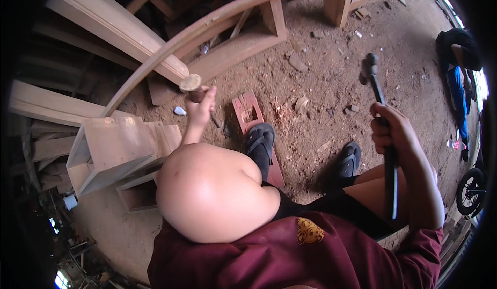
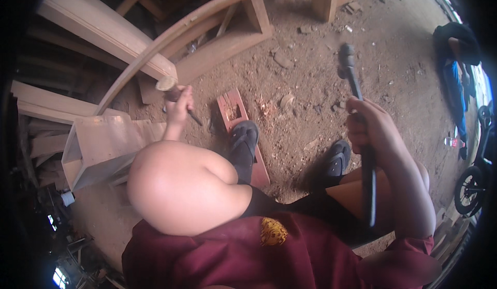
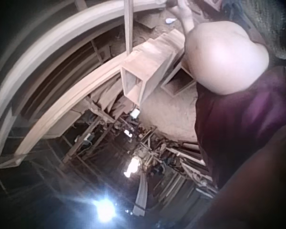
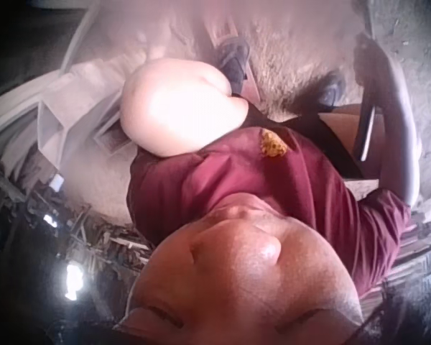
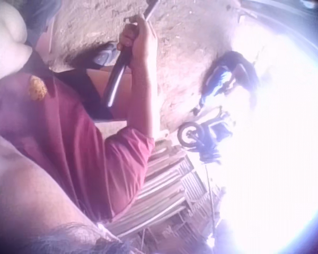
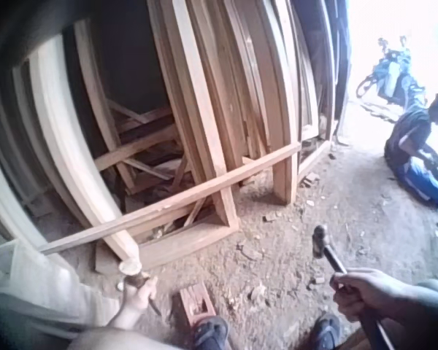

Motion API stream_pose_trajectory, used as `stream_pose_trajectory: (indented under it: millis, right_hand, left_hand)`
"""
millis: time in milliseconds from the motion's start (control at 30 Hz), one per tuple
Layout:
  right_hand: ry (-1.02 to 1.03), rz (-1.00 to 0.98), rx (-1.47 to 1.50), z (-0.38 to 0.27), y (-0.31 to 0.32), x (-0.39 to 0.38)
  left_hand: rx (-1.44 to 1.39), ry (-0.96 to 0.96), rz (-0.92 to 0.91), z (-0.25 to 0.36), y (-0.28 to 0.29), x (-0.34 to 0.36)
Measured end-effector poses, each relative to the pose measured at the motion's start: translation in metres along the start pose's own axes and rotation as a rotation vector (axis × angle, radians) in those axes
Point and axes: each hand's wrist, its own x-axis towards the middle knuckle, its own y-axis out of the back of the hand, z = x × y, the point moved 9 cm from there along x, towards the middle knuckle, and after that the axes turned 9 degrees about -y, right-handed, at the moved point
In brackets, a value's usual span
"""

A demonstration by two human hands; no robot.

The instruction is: The person sits on the ground and uses a hammer and a chisel to carve a small piece of wood. They repeatedly strike the chisel to shape the wood, occasionally adjusting the piece and the tool.

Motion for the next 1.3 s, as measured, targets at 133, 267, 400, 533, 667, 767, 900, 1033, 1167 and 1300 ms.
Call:
stream_pose_trajectory:
  millis: [133, 267, 400, 533, 667, 767, 900, 1033, 1167, 1300]
  right_hand:
    - [0.187, -0.161, -0.047, -0.018, -0.034, -0.019]
    - [0.456, -0.199, -0.275, -0.037, -0.061, -0.032]
    - [0.76, -0.173, -0.507, -0.046, -0.087, -0.06]
    - [1.118, -0.085, -0.542, -0.046, -0.103, -0.099]
    - [1.227, -0.108, -0.573, -0.032, -0.115, -0.11]
    - [1.318, -0.091, -0.597, -0.029, -0.12, -0.108]
    - [1.242, -0.056, -0.726, -0.029, -0.134, -0.082]
    - [1.149, -0.046, -0.835, -0.029, -0.159, -0.054]
    - [1.309, 0.138, -0.863, -0.047, -0.168, -0.035]
    - [0.989, 0.355, -0.763, -0.044, -0.128, 0.053]
  left_hand:
    - [0.363, -0.205, -0.271, 0.149, -0.026, 0.033]
    - [0.646, -0.288, -0.503, 0.258, -0.109, 0.035]
    - [0.627, -0.208, -0.419, 0.315, -0.158, 0.016]
    - [0.454, -0.239, -0.444, 0.328, -0.182, -0.019]
    - [0.459, -0.194, -0.519, 0.318, -0.185, -0.042]
    - [0.359, -0.037, -0.577, 0.3, -0.179, -0.048]
    - [0.237, 0.037, -0.64, 0.275, -0.174, -0.045]
    - [0.287, -0.006, -0.61, 0.257, -0.156, -0.026]
    - [0.325, -0.097, -0.575, 0.273, -0.143, -0.003]
    - [0.809, -0.511, -0.439, 0.32, -0.131, 0.003]
